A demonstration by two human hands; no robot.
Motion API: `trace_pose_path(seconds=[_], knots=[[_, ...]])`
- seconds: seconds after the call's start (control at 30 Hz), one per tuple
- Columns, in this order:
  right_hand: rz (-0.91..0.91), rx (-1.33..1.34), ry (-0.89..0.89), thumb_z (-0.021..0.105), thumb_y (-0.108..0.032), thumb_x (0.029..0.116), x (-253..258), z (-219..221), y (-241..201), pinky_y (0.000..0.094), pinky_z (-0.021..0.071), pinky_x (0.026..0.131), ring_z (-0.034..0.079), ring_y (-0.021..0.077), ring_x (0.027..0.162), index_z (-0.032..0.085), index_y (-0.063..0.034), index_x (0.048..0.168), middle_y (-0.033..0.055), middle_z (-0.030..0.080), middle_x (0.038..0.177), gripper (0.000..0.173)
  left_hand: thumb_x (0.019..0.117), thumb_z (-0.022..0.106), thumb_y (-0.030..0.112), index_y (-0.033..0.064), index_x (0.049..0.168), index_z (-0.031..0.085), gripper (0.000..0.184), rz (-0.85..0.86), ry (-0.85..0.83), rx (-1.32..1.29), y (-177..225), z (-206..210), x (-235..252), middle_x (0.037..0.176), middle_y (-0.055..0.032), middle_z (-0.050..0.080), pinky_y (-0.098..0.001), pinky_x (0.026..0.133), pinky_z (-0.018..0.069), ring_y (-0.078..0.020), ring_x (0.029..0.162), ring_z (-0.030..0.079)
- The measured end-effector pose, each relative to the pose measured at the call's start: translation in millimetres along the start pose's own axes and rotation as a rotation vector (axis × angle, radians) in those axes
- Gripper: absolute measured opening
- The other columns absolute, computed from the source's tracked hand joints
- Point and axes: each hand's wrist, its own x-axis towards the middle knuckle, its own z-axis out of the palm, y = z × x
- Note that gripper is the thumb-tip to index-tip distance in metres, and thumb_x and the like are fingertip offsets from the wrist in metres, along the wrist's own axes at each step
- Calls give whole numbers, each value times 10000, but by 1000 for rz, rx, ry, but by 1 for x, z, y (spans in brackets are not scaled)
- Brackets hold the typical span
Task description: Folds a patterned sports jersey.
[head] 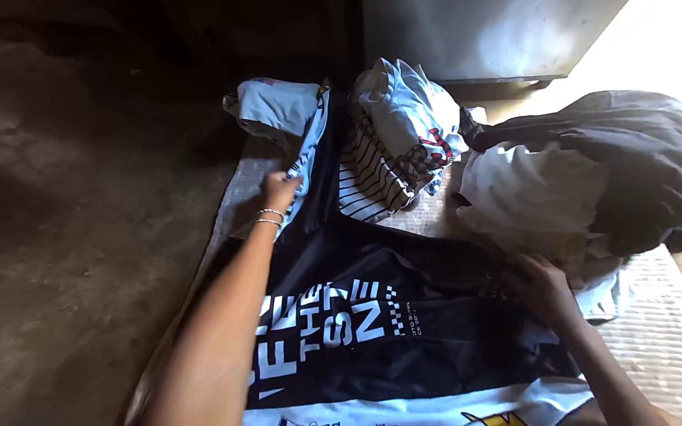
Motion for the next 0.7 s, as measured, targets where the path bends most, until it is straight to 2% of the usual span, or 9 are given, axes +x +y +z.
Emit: trace_pose_path(seconds=[0.07, 0.13, 0.2, 0.3, 0.37, 0.43, 0.5, 0.6, 0.7], knots=[[-68, -34, 104, 611, -49, 923, -3, -8, 5, 594, 557, 825, 695, 460, 946, 707, 95, 1042, 300, 695, 1032, 210, 998, 652, 182, -125, 1185, 632, 360, 98, 137, -176, 1, -27, -12, 1147, -252, 662, -429, 982, 483, -249, 1041, 635], [-89, -7, 160, 570, -53, 962, -11, -25, 7, 556, 567, 853, 709, 430, 948, 690, 109, 1082, 301, 705, 1041, 235, 998, 642, 189, -51, 1158, 638, 289, 208, 306, -377, 6, -67, -48, 1052, -74, 677, -266, 889, 530, -45, 930, 635], [-112, 69, 189, 569, -105, 988, -24, -53, 7, 514, 558, 886, 691, 399, 972, 649, 138, 1128, 325, 681, 1071, 292, 1007, 625, 189, 53, 1149, 633, 197, 299, 395, -494, 6, -116, -106, 998, 74, 683, -232, 860, 564, 21, 915, 655], [-159, 101, 128, 631, -127, 976, -62, -100, 14, 442, 546, 925, 670, 331, 1003, 641, 141, 1104, 303, 672, 1069, 298, 987, 609, 148, 127, 1224, 593, 239, 284, 369, -461, -25, -187, -216, 1050, 144, 666, -213, 888, 562, 34, 968, 650], [-142, 55, 5, 642, -47, 931, -98, -112, 13, 577, 542, 869, 673, 435, 943, 660, 144, 1039, 325, 674, 1007, 219, 902, 610, 73, 61, 1178, 615, 275, 208, 259, -343, -59, -217, -274, 998, 128, 687, -187, 842, 568, 50, 918, 658], [-39, 17, -125, 652, 46, 863, -136, -106, 11, 697, 498, 802, 654, 521, 908, 687, 116, 986, 341, 662, 975, 146, 883, 645, 43, -25, 1131, 656, 258, 85, 13, -192, -92, -232, -318, 979, 42, 717, -200, 836, 571, 27, 890, 669], [202, -46, -306, 642, 49, 859, -161, -97, 10, 776, 415, 884, 616, 565, 1023, 723, 64, 1012, 352, 657, 1068, 174, 914, 672, 54, -65, 1214, 648, 324, -69, -266, -14, -111, -234, -348, 1041, -101, 723, -315, 877, 563, -99, 919, 684], [406, -180, -437, 660, -7, 880, -157, -92, -7, 820, 334, 958, 561, 581, 1154, 754, 10, 1037, 350, 648, 1156, 183, 969, 672, 97, -61, 1314, 604, 385, -184, -539, 147, -131, -223, -362, 1144, -221, 701, -481, 984, 518, -286, 1057, 685], [225, -76, -421, 608, 7, 959, -120, -77, -100, 717, 439, 958, 599, 543, 1145, 701, 77, 1143, 347, 641, 1198, 218, 966, 673, 113, -83, 1208, 673, 311, -42, -541, 177, -141, -213, -368, 1199, -235, 685, -486, 1060, 466, -309, 1163, 644]])
